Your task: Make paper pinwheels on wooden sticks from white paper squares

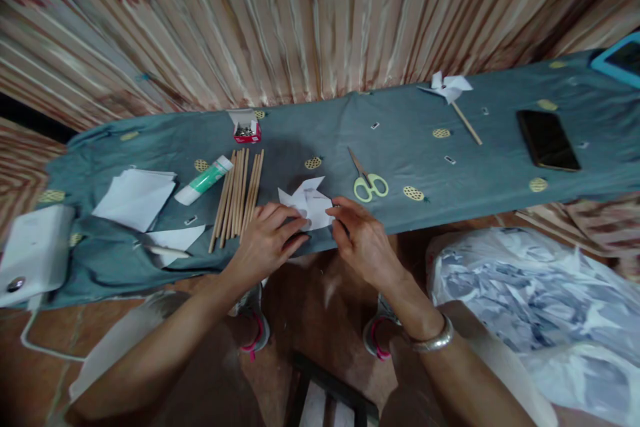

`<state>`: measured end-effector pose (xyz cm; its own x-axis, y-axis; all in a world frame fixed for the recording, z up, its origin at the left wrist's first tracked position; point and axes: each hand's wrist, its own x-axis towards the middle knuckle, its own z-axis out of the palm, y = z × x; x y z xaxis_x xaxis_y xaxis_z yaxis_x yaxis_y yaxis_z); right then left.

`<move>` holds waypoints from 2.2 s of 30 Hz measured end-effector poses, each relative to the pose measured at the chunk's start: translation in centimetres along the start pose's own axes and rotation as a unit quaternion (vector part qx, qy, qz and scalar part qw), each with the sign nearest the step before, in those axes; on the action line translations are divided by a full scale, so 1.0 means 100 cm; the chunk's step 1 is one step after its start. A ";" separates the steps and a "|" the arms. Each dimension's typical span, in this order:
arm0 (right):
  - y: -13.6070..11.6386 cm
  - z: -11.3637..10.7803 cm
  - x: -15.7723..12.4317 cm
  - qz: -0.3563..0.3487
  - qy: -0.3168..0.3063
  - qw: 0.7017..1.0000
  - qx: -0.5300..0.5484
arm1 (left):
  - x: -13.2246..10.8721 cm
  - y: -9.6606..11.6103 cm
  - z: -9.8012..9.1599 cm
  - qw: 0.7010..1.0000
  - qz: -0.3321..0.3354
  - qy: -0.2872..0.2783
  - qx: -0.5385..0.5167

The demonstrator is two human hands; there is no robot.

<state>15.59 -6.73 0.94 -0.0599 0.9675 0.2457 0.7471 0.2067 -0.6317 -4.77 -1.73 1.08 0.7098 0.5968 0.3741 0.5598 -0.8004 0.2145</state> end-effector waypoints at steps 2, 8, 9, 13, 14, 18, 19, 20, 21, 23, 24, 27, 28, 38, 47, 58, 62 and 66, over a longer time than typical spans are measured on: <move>0.001 -0.001 0.001 0.005 0.005 1.000 0.009 | 0.001 0.001 0.002 1.000 0.000 -0.012 0.006; 0.002 -0.006 0.004 0.040 -0.002 0.998 0.047 | 0.002 0.002 0.005 0.999 0.013 -0.016 0.032; 0.002 -0.006 0.004 0.041 -0.002 0.998 0.049 | 0.002 0.002 0.005 0.999 0.017 -0.014 0.036; 0.003 -0.008 0.003 0.028 -0.009 0.999 0.035 | 0.002 0.004 0.003 0.998 0.025 -0.012 0.048; 0.003 -0.008 0.002 0.022 -0.014 0.999 0.031 | 0.001 0.004 0.002 0.998 0.027 -0.009 0.049; 0.001 -0.009 0.000 0.000 -0.027 0.999 0.041 | -0.001 0.003 -0.003 0.998 0.031 0.003 0.049; 0.001 -0.009 0.000 -0.001 -0.028 0.998 0.048 | -0.003 0.003 -0.004 0.998 0.032 0.004 0.048; 0.000 -0.009 0.000 -0.002 -0.027 0.998 0.055 | -0.004 0.003 -0.005 0.998 0.033 0.005 0.046; 0.000 -0.008 0.000 -0.003 -0.028 0.998 0.060 | -0.005 0.003 -0.005 0.998 0.037 0.006 0.042; 0.000 -0.008 0.000 -0.004 -0.030 0.997 0.066 | -0.008 0.003 -0.005 0.998 0.045 0.010 0.032; 0.001 -0.008 0.000 -0.005 -0.033 0.997 0.068 | -0.010 0.004 -0.005 0.998 0.048 0.011 0.028; 0.000 -0.006 0.002 -0.001 -0.037 0.996 0.078 | -0.012 0.004 -0.005 0.999 0.048 0.006 0.022; -0.001 -0.004 0.002 0.004 -0.037 0.996 0.081 | -0.013 0.005 -0.005 0.999 0.048 0.004 0.022; -0.012 0.010 0.008 0.019 0.011 0.999 0.044 | -0.014 0.013 -0.001 0.999 0.026 -0.003 -0.021; -0.012 0.018 0.008 0.006 0.026 1.000 -0.014 | -0.016 0.012 0.002 0.997 0.046 -0.049 -0.025; -0.013 0.021 0.011 0.005 0.033 0.999 -0.026 | -0.014 0.012 0.005 0.997 0.045 -0.045 -0.042; -0.013 0.024 0.012 0.008 0.034 0.999 -0.026 | -0.013 0.012 0.005 0.997 0.044 -0.052 -0.036; -0.014 0.026 0.012 0.009 0.042 0.999 -0.032 | -0.012 0.012 0.004 0.998 0.041 -0.050 -0.024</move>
<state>12.75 -5.48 0.20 0.0074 0.9550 0.2964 0.7882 0.1768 -0.5895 -4.78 -3.44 0.55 0.7928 0.5296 0.3015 0.4781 -0.8473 0.2311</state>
